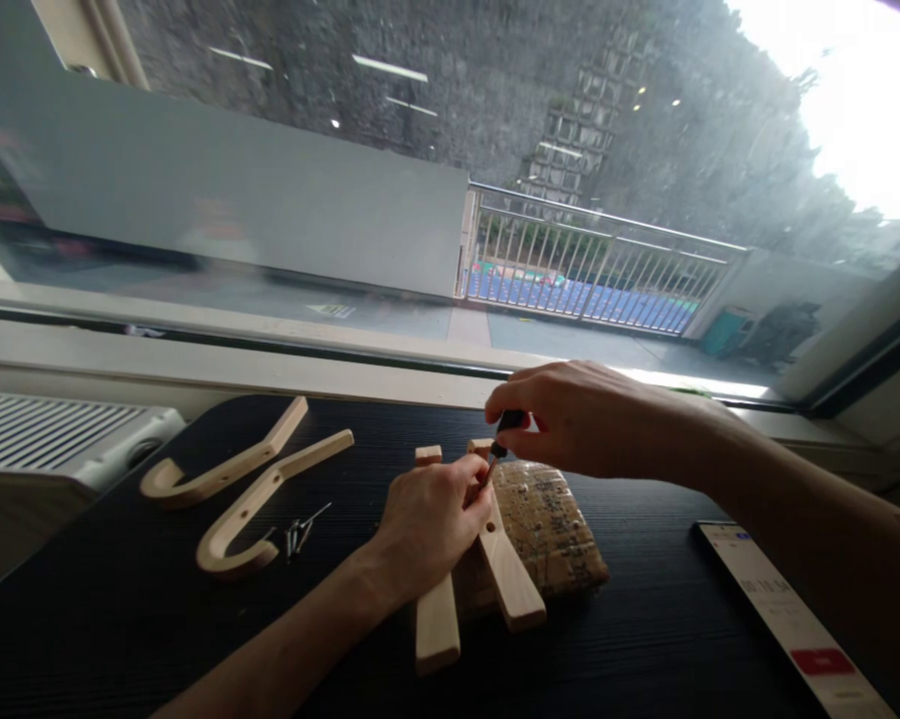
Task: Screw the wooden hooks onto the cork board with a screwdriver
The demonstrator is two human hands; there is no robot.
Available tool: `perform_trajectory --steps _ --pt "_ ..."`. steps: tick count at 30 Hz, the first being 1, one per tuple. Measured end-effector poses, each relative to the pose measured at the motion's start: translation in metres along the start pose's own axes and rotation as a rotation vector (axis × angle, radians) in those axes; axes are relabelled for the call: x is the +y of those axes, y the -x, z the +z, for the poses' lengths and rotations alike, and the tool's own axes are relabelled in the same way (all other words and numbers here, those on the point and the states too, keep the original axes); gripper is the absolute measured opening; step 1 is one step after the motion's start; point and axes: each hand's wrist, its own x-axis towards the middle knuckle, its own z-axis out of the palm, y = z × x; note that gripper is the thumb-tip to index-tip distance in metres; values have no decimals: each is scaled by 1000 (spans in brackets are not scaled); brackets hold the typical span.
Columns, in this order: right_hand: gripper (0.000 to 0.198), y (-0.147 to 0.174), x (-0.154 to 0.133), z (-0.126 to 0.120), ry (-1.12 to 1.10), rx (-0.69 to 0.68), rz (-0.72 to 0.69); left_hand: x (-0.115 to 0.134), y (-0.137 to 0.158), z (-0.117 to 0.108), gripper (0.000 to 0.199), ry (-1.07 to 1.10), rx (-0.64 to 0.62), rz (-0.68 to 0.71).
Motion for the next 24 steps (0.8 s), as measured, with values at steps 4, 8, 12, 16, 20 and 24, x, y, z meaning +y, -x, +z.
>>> perform_trajectory --steps 4,8,12,16,20,24 --pt "25 0 1 -1 25 -8 14 1 0 -1 14 -3 -3 1" --pt "22 0 2 0 37 5 6 2 1 -3 16 -17 -20 0" --pt "22 1 0 -3 73 -17 44 4 0 -4 17 -44 -24 3" --pt "27 2 -1 -4 94 -16 90 5 0 -4 15 -56 -25 5" --pt "27 2 0 -4 60 6 63 3 0 -3 17 -46 -9 20" --pt "22 0 1 -5 43 -5 1 1 1 -1 18 -10 -2 49"
